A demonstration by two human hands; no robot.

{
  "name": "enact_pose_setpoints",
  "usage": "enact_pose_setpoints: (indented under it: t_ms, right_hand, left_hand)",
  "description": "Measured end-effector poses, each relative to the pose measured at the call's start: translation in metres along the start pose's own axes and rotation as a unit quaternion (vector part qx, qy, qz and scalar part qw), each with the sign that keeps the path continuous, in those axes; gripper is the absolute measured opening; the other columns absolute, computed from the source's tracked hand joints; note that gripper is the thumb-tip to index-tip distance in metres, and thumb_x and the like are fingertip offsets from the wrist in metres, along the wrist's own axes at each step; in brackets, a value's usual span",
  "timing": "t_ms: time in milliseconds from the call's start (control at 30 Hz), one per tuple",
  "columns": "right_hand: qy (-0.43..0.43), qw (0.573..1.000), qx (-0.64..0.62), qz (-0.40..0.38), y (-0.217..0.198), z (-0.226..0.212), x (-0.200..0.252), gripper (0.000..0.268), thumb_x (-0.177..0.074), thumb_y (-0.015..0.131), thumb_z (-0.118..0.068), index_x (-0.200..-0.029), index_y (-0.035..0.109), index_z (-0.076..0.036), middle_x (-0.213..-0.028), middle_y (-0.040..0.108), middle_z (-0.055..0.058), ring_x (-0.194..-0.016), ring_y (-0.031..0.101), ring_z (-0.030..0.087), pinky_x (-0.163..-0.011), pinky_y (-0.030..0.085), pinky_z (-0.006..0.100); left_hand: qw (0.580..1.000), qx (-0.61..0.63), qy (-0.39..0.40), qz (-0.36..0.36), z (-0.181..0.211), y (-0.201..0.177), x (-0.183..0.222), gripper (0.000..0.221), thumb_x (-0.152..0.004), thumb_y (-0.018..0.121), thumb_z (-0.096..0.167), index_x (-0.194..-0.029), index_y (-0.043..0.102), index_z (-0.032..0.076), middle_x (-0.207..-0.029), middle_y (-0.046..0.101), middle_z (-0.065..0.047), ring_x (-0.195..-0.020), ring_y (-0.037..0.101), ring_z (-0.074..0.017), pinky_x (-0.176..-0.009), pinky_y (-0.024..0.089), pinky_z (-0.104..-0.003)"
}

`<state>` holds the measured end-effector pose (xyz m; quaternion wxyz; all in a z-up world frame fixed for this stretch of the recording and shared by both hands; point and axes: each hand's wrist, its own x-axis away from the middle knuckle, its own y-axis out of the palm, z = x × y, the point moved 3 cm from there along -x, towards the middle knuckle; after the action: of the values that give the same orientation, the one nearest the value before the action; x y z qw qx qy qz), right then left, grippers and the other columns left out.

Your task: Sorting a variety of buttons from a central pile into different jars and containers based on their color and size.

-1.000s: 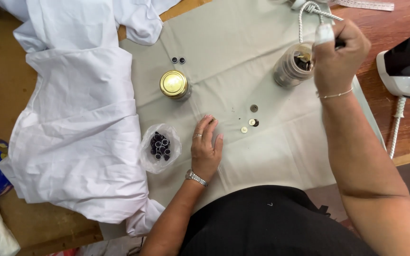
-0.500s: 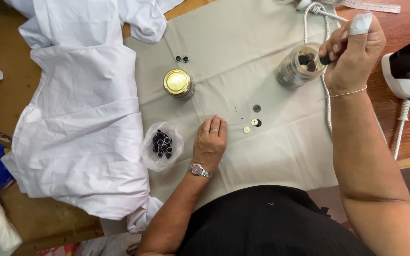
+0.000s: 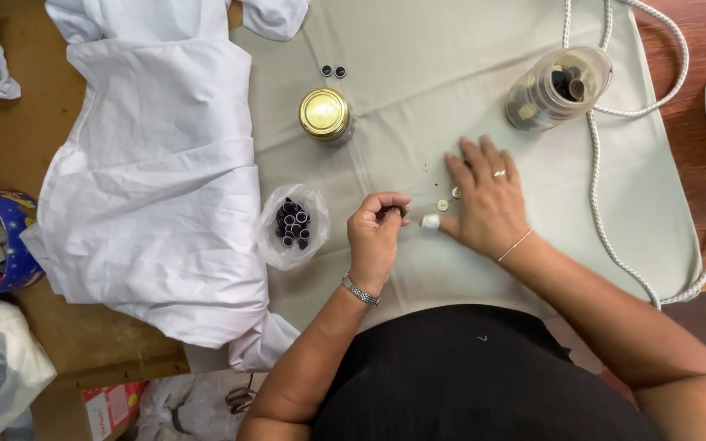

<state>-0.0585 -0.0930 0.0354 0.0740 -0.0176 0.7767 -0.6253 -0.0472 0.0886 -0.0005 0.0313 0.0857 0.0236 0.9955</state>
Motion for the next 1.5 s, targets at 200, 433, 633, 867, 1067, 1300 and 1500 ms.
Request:
enact_pose_setpoints:
  t_ms: [200, 433, 633, 867, 1067, 1300, 1500]
  right_hand:
    - [-0.089, 0.989, 0.04, 0.107, 0.052, 0.007, 0.029, 0.01, -0.083, 0.066, -0.018, -0.091, 0.062, -0.014, -0.094, 0.058, 0.007, -0.091, 0.058, 0.029, -0.078, 0.045, 0.039]
    - [-0.174, 0.968, 0.043, 0.177, 0.056, 0.013, 0.038, 0.025, -0.08, 0.067, -0.025, -0.064, 0.05, -0.016, -0.062, 0.045, 0.002, -0.049, 0.051, 0.021, -0.05, 0.043, 0.031]
    - [-0.041, 0.966, -0.062, 0.247, 0.012, 0.07, 0.014, 0.043, -0.089, 0.073, -0.026, -0.057, 0.045, -0.021, -0.051, 0.04, -0.004, -0.044, 0.045, 0.021, -0.047, 0.038, 0.031]
    - [-0.029, 0.929, -0.132, 0.345, -0.09, 0.13, -0.069, 0.065, -0.122, 0.056, -0.022, -0.065, 0.028, -0.004, -0.06, 0.024, 0.006, -0.057, 0.022, 0.021, -0.057, 0.017, 0.041]
    - [0.174, 0.706, -0.57, 0.383, -0.014, 0.242, -0.078, 0.042, -0.113, 0.055, -0.041, -0.084, 0.057, -0.01, -0.082, 0.064, 0.009, -0.074, 0.071, 0.024, -0.062, 0.047, 0.028]
    - [0.125, 0.833, -0.457, 0.287, -0.025, 0.207, -0.033, 0.029, -0.108, 0.052, -0.027, -0.129, 0.048, -0.008, -0.135, 0.055, 0.011, -0.121, 0.055, 0.023, -0.099, 0.043, 0.032]
    - [0.084, 0.938, -0.296, 0.16, -0.046, 0.126, -0.032, 0.107, -0.082, 0.091, -0.004, -0.16, 0.017, 0.0, -0.153, 0.045, 0.035, -0.138, 0.049, 0.045, -0.111, 0.04, 0.05]
  left_hand:
    - [0.997, 0.058, -0.042, 0.021, 0.012, 0.002, 0.004, 0.021, -0.089, 0.055, -0.012, -0.096, 0.072, -0.003, -0.084, 0.066, -0.011, -0.082, 0.063, -0.0111, -0.071, 0.064, -0.024]
    - [0.981, 0.146, -0.118, 0.044, 0.004, -0.005, 0.013, 0.021, -0.086, 0.059, -0.015, -0.099, 0.073, -0.007, -0.086, 0.068, -0.014, -0.084, 0.068, -0.0144, -0.076, 0.066, -0.028]
    - [0.971, 0.189, -0.133, 0.061, -0.003, -0.005, 0.01, 0.021, -0.085, 0.065, -0.018, -0.104, 0.067, -0.01, -0.09, 0.072, -0.018, -0.087, 0.075, -0.0196, -0.08, 0.066, -0.03]
    - [0.987, 0.017, 0.156, -0.042, 0.084, 0.094, -0.027, 0.017, -0.091, 0.075, 0.001, -0.095, 0.069, 0.017, -0.095, 0.071, 0.003, -0.091, 0.068, -0.01, -0.08, 0.054, -0.023]
    - [0.869, -0.155, 0.469, -0.033, 0.091, 0.195, -0.09, 0.015, -0.099, 0.063, 0.0, -0.103, 0.06, 0.014, -0.108, 0.067, -0.006, -0.099, 0.066, -0.0302, -0.096, 0.053, -0.043]
    - [0.797, -0.314, 0.515, -0.043, 0.072, 0.186, -0.095, 0.011, -0.099, 0.063, 0.011, -0.109, 0.069, 0.012, -0.116, 0.07, -0.006, -0.115, 0.07, -0.0302, -0.099, 0.058, -0.045]
    - [0.71, -0.562, 0.42, 0.055, 0.091, 0.108, -0.207, 0.013, -0.082, 0.064, 0.005, -0.09, 0.067, 0.015, -0.093, 0.068, -0.007, -0.079, 0.068, -0.0308, -0.066, 0.053, -0.045]
